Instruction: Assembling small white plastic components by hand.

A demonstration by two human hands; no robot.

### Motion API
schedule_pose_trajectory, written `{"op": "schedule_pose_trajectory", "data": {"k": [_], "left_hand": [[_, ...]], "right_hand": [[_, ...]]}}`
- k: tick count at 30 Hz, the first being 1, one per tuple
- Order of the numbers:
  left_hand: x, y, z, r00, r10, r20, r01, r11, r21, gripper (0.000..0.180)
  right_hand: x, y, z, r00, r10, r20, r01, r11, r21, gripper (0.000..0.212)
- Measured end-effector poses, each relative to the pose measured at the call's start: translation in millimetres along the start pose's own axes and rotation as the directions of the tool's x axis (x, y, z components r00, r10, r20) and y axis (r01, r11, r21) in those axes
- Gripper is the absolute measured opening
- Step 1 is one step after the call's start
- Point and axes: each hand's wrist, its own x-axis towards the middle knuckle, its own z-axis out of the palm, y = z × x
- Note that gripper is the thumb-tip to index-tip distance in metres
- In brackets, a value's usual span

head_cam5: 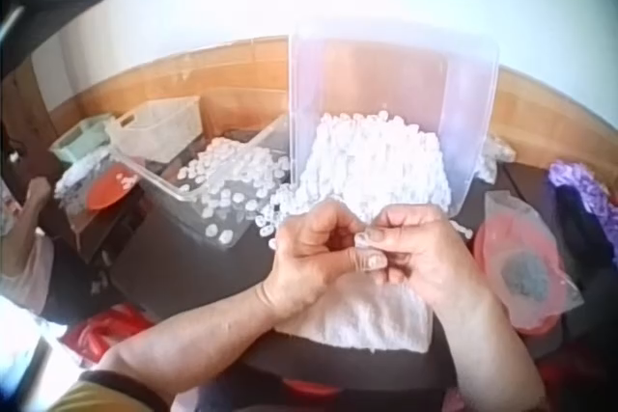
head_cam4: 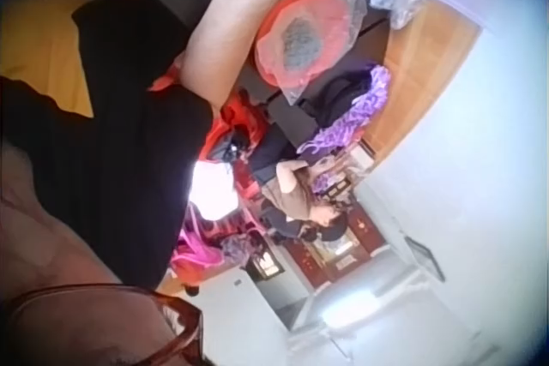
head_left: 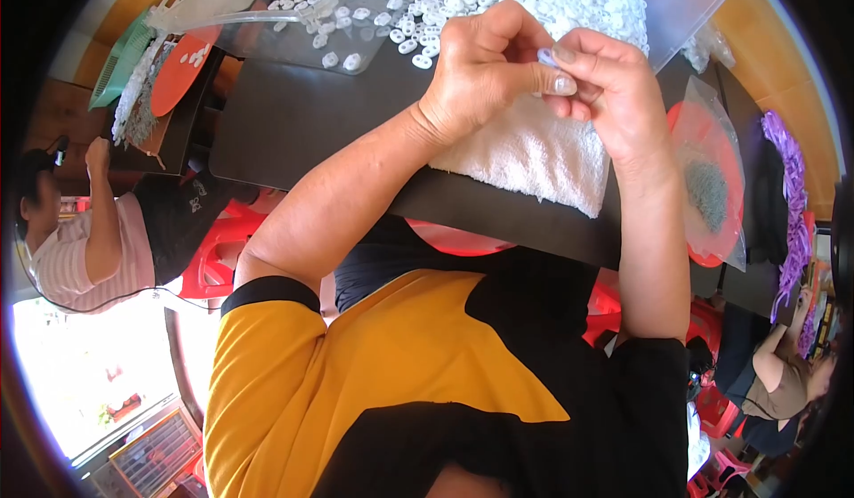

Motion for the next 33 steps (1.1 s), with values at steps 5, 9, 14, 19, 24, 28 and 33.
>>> {"op": "schedule_pose_trajectory", "data": {"k": [5, 9, 14, 19, 24, 28, 33], "left_hand": [[4.5, -12.2, 1.1, 0.998, 0.067, 0.001, -0.067, 0.996, -0.061, 0.029], [1.5, -5.2, 0.2, 0.999, -0.037, 0.007, 0.037, 0.999, -0.024, 0.028], [6.8, -16.7, 8.3, 0.99, 0.133, -0.054, -0.137, 0.986, -0.094, 0.028], [6.9, -9.8, 7.5, 0.992, 0.125, -0.013, -0.125, 0.992, 0.004, 0.027], [4.0, -5.9, 4.5, 0.999, 0.04, 0.019, -0.04, 0.999, 0.026, 0.026], [3.7, -4.8, 3.4, 0.997, 0.084, -0.002, -0.082, 0.985, 0.155, 0.026], [11.1, 12.1, 0.5, 0.964, 0.038, -0.263, -0.064, 0.994, -0.09, 0.027]], "right_hand": [[1.3, 1.5, -2.5, 0.999, -0.011, 0.049, 0.01, 1.0, 0.011, 0.016], [1.2, 0.7, -3.1, 1.0, 0.006, 0.03, -0.006, 1.0, -0.001, 0.015], [-0.6, -6.7, -2.2, 0.998, -0.002, -0.055, -0.001, 0.998, -0.067, 0.019], [0.3, -6.3, -9.9, 0.996, -0.033, -0.08, 0.019, 0.986, -0.165, 0.019], [0.6, -6.1, -6.1, 0.995, -0.061, -0.083, 0.041, 0.974, -0.223, 0.019], [2.1, -3.5, -4.4, 0.993, -0.1, -0.058, 0.082, 0.962, -0.261, 0.02], [7.2, -0.9, 3.0, 0.965, -0.207, -0.163, 0.167, 0.959, -0.229, 0.024]]}}
